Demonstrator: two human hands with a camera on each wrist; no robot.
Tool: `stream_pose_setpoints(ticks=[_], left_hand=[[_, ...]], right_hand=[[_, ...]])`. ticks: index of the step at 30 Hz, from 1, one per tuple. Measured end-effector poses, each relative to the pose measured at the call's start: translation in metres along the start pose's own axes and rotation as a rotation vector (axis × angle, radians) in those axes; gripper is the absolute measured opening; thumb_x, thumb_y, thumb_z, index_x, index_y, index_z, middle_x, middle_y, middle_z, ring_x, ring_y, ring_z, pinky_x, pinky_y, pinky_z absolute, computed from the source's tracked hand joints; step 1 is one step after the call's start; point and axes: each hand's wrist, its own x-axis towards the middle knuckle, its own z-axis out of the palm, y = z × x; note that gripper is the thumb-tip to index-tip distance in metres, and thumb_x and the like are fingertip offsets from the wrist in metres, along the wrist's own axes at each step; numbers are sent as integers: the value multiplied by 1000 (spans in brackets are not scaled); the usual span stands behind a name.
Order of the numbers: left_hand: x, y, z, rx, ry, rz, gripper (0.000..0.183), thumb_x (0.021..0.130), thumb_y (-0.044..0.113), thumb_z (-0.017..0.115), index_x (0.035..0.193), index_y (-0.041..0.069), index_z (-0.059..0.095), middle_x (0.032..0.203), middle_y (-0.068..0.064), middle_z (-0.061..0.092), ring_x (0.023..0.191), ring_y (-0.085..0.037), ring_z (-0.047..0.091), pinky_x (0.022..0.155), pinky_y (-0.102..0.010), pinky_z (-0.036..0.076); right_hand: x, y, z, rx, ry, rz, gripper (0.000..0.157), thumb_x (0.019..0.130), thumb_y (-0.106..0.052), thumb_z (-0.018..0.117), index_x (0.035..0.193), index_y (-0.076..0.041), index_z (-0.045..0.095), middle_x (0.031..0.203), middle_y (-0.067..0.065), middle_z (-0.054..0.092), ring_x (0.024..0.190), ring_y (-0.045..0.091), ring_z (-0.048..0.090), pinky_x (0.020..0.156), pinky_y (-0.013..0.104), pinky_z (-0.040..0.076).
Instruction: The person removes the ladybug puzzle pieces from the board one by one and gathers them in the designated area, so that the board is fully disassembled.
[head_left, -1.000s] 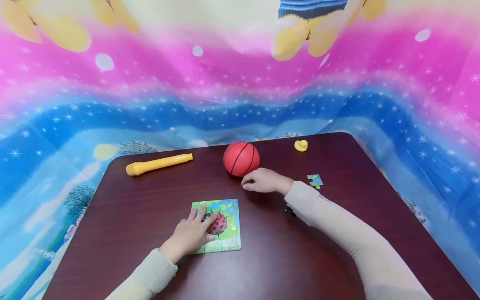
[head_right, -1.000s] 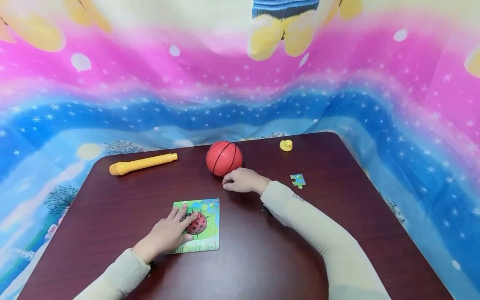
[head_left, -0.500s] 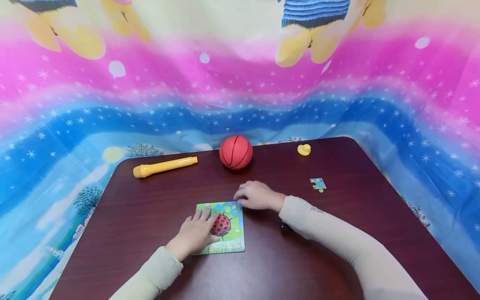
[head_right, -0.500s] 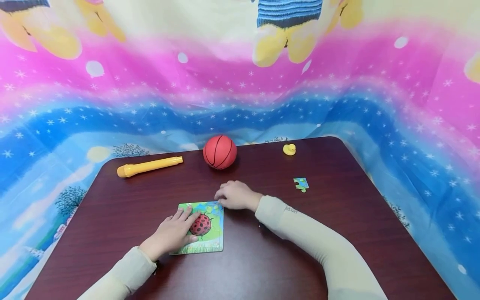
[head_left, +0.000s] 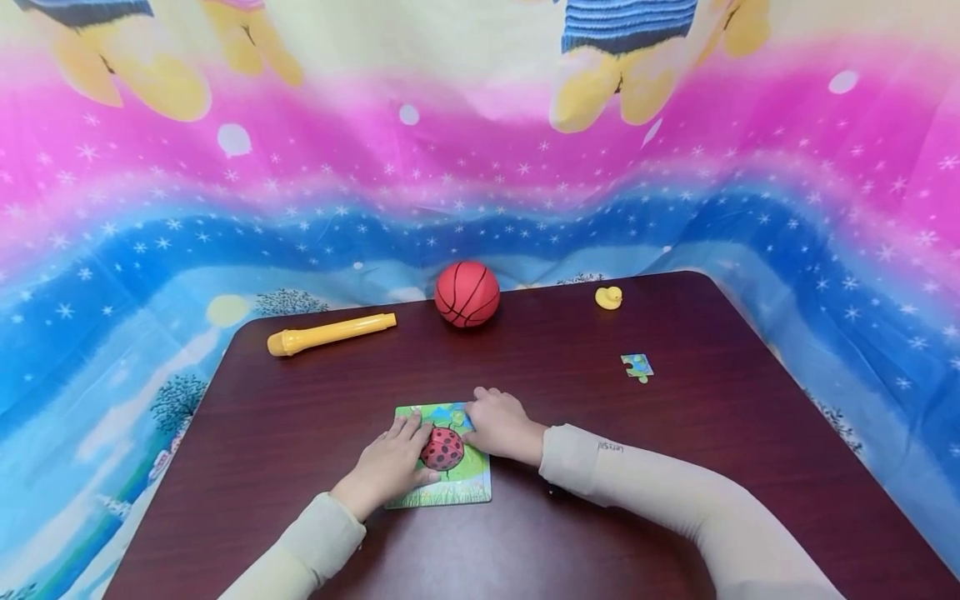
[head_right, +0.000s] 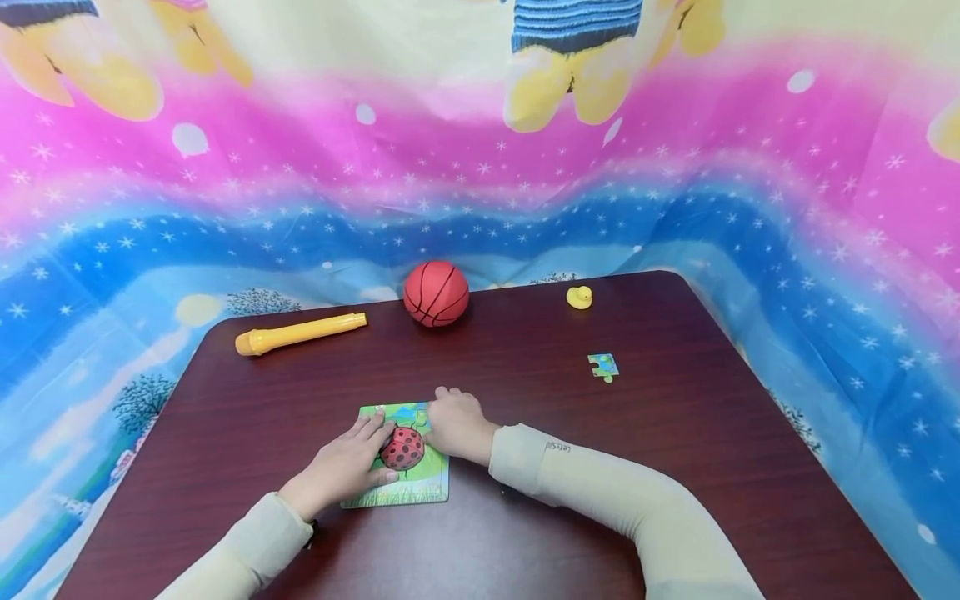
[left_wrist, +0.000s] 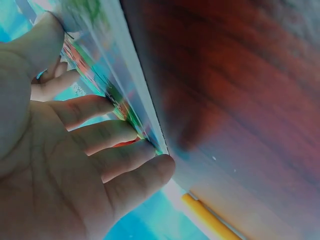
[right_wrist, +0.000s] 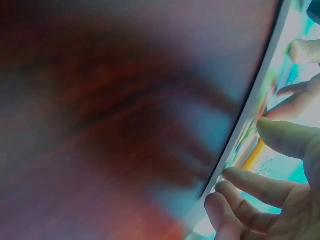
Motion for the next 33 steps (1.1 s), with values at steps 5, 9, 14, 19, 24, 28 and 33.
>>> stream_pose_setpoints(ticks=[5,9,14,19,24,28,33], left_hand=[[0,1,-2,-3,-7,-4,78,80,49,70,136,1,47,145,-22,37,131,-42,37,101,-50,39],[0,-1,0,9,-6,3,78,81,50,68,137,0,47,145,-22,36,131,-42,37,101,-48,39],[1,-3,2,7,-9,11,78,82,50,67,138,1,45,147,-21,35,132,-41,36,102,-47,39],[1,-4,3,-56,-18,5,77,82,48,68,137,0,44,148,-22,32,133,-42,33,99,-50,41],[1,-5,1,-121,-1,-3,75,80,48,70,131,-1,45,147,-23,33,133,-40,35,91,-50,47],[1,-7,1,-104,32,20,71,78,49,72,123,-2,50,143,-26,38,129,-40,41,87,-48,49],[0,-8,2,-95,45,44,62,79,48,72,114,0,55,141,-28,39,127,-44,42,87,-49,49]], right_hand=[[0,-3,-8,139,-80,42,36,80,-36,69,105,-10,71,79,-1,50,71,15,47,53,29,40],[3,-5,-14,358,-166,93,32,80,-29,68,101,-5,69,81,-1,57,68,12,45,57,26,40],[9,-5,-13,699,-243,176,52,79,-18,68,126,1,58,133,13,55,110,17,54,90,33,47],[13,-8,-11,898,-314,250,59,80,-15,64,134,4,49,125,12,59,92,18,60,73,30,49],[15,-11,-13,1024,-357,293,25,78,-11,59,100,3,64,54,-2,39,42,12,24,43,26,23],[15,-12,-12,1119,-311,334,13,76,-6,55,67,-10,46,50,-1,32,44,12,28,43,24,24],[15,-13,-11,1239,-253,427,43,74,-4,57,117,0,61,54,2,37,47,12,33,44,23,28]])
